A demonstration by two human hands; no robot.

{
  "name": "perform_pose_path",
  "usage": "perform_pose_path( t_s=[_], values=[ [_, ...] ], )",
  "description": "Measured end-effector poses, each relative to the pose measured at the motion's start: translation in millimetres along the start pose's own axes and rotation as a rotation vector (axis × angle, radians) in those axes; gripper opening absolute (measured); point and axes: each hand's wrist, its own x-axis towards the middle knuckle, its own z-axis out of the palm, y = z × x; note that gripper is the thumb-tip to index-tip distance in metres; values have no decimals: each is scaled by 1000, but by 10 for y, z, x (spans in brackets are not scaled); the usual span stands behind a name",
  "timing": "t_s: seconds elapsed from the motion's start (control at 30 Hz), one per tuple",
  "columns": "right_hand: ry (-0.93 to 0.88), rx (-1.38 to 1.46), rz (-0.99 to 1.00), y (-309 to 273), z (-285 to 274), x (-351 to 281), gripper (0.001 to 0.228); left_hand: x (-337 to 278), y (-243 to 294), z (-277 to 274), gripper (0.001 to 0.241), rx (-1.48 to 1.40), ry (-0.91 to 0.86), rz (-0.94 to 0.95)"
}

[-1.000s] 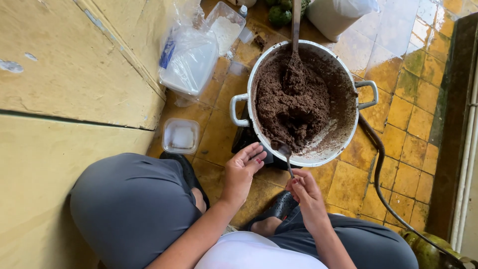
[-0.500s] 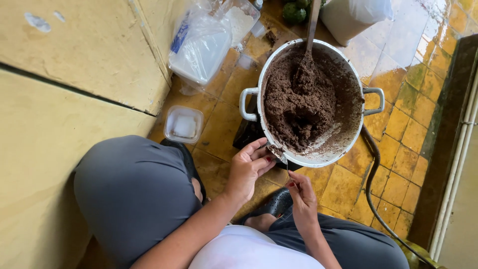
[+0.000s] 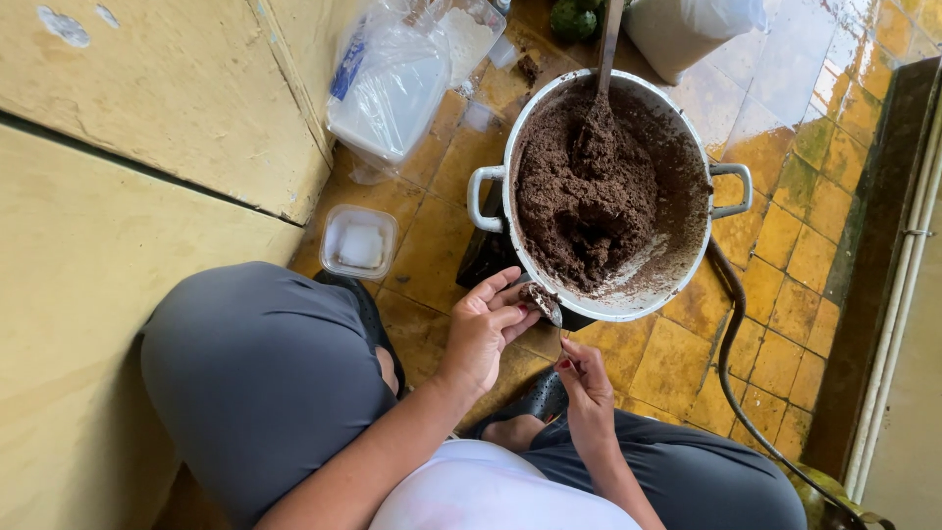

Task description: Filling small plastic containers with a brown paste-like mixture from a large pot using a spoon.

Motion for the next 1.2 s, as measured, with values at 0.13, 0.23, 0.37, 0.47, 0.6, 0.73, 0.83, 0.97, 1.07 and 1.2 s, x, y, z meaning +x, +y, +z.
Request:
perform_pose_path(
  t_s=[0.13, 0.23, 0.37, 0.47, 0.6, 0.73, 0.83, 0.97, 1.07, 1.2],
  values=[
    [6, -6, 15, 60, -18, -22, 30, -15, 16, 8, 57, 12, 18, -4],
    [40, 29, 6, 84, -31, -32, 31, 0, -1, -7, 56, 33, 23, 2],
    [58, -25, 24, 16, -79, -10, 28, 4, -6, -1, 56, 79, 31, 15],
    [80, -63, 27, -75, -99, 20, 26, 4, -10, -6, 55, 139, 27, 59],
    [130, -112, -11, -203, -132, 44, 27, 8, -1, 4, 51, 245, 33, 131],
    [141, -120, -51, -261, -149, 34, 23, 85, -102, -76, 54, 288, -13, 169],
    [75, -233, -116, -427, -102, 44, 20, 143, -158, -126, 54, 345, -8, 186],
    [39, -375, -198, -472, -95, 66, 25, 158, -180, -150, 56, 422, -7, 200],
    [30, -410, -185, -444, -118, 66, 27, 137, -172, -138, 55, 388, -29, 194],
    [69, -362, -119, -419, -129, 73, 25, 57, -74, -55, 53, 251, -31, 146]
  ],
)
